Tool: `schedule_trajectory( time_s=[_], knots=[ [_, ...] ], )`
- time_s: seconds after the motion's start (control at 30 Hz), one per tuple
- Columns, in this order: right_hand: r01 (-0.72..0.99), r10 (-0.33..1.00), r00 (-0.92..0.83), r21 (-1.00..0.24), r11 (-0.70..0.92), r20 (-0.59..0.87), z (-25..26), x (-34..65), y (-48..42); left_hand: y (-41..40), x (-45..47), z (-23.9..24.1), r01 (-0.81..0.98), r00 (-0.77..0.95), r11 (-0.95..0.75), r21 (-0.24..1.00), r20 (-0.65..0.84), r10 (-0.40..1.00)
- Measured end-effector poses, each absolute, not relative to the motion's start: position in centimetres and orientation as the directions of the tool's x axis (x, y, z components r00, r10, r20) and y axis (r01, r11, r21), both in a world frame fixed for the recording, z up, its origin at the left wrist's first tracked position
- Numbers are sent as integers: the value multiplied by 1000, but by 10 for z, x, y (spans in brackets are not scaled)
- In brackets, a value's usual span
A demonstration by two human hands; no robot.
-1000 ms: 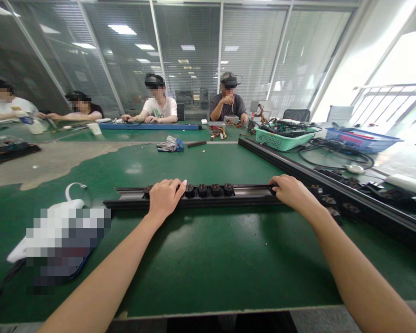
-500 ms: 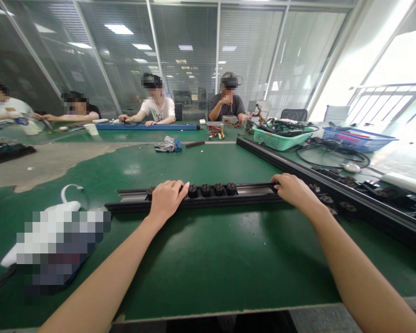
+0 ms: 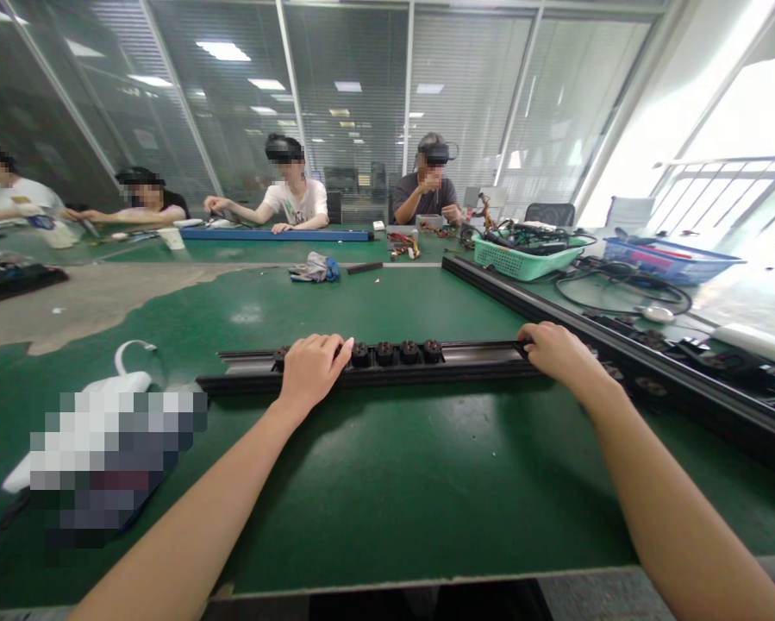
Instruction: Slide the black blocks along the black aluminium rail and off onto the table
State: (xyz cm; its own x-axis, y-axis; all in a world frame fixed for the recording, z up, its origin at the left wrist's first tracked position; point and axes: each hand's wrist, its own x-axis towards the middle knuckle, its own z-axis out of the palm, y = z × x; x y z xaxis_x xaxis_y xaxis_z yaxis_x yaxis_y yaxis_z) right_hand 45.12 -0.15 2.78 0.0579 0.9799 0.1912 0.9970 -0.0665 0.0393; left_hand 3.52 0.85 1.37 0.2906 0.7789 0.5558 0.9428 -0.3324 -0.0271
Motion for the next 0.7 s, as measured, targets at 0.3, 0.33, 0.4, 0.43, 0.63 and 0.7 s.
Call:
schedule_trajectory(
  time_s=[0.3,0.33,0.4,0.43,0.63,0.7],
  knots=[
    [996,980,74,35,-82,182,29,452,-2,9,33,14,930,323,-367,-29,546,773],
    [996,981,76,36,-84,179,30,451,-2,9,32,13,929,324,-369,-29,546,773],
    [995,981,86,42,-95,175,31,450,-3,10,32,13,926,329,-375,-28,546,770],
    [994,980,93,45,-103,175,31,449,-4,10,32,13,926,330,-377,-28,546,770],
    [989,976,119,61,-132,180,33,449,-7,11,32,12,931,318,-365,-26,548,774],
    [988,974,128,59,-142,188,32,451,-7,11,32,12,930,321,-367,-27,549,772]
  ],
)
